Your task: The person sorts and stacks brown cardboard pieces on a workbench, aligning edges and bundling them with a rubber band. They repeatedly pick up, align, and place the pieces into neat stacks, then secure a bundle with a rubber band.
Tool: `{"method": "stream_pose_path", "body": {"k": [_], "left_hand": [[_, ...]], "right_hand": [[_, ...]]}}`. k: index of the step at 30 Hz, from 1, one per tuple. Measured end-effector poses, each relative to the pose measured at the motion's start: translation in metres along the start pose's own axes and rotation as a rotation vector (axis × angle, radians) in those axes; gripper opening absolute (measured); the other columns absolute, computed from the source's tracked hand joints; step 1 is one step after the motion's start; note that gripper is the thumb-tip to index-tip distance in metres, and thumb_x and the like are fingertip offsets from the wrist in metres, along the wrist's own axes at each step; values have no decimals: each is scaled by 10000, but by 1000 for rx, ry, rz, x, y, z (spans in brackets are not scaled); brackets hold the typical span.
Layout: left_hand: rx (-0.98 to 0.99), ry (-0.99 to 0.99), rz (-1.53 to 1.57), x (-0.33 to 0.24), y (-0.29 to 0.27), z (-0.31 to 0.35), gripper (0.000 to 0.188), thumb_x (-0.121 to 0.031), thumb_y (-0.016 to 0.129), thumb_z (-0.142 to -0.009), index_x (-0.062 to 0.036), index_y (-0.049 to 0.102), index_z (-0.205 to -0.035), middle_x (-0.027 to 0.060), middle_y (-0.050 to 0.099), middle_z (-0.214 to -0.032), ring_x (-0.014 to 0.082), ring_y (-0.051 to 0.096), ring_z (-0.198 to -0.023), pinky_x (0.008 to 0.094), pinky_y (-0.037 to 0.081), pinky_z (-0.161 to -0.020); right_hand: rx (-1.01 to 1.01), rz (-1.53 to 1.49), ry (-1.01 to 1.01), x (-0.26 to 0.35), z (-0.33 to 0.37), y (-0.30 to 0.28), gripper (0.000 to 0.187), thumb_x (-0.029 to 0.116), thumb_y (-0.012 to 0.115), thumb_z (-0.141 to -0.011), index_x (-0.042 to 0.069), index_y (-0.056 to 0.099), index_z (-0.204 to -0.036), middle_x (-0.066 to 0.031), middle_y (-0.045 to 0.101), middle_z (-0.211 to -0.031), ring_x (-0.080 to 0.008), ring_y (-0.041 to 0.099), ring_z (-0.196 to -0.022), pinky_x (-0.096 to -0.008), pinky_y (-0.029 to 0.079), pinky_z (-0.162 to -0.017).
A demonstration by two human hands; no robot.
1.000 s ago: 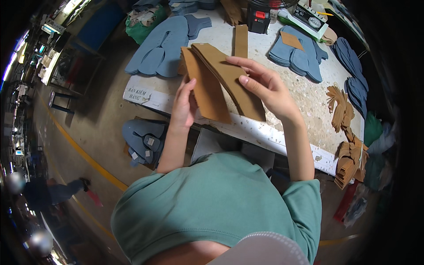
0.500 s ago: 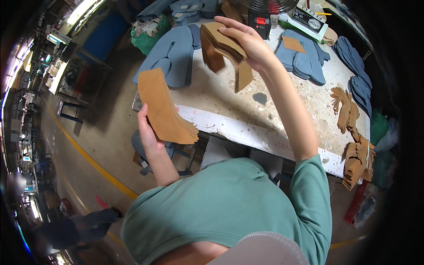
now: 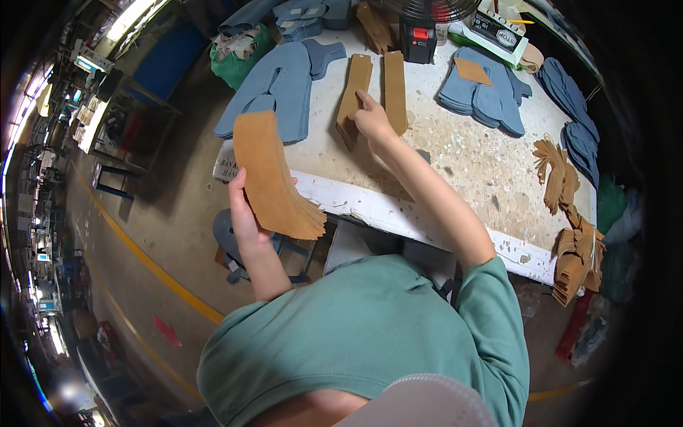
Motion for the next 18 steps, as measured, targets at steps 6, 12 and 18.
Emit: {"method": "stream_pose_path", "body": {"k": [6, 12, 18], "left_hand": [[66, -15, -24, 5, 7, 0, 519, -424, 445, -938, 26, 534, -1181, 153, 630, -1013, 303, 662, -884, 421, 542, -783], [152, -59, 67, 4, 3, 4, 516, -418, 420, -946, 30, 533, -1175, 152, 631, -996, 286, 660, -844, 411, 551, -760], [187, -81, 78, 9, 12, 2, 520, -415, 404, -946, 35, 533, -1172, 155, 632, -992, 281, 659, -819, 406, 555, -747]], "right_hand": [[78, 426, -39, 30, -19, -16, 574, 66, 562, -848, 59, 440, -1409, -219, 565, -1272, -301, 572, -1126, -330, 431, -973], [-349, 977, -507, 73, -10, -85, 396, 271, 602, -874, 30, 614, -1188, -258, 610, -1012, -407, 625, -920, -424, 507, -822], [-252, 884, -366, 33, -18, -85, 355, 254, 628, -857, -18, 611, -1084, -301, 573, -1002, -449, 606, -908, -476, 502, -827]]}}
Point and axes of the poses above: each hand's wrist, its own z-axis away from the middle knuckle, its own y-axis out of the palm, x = y × z, the point moved 8 cm from there along -z, towards the middle knuckle
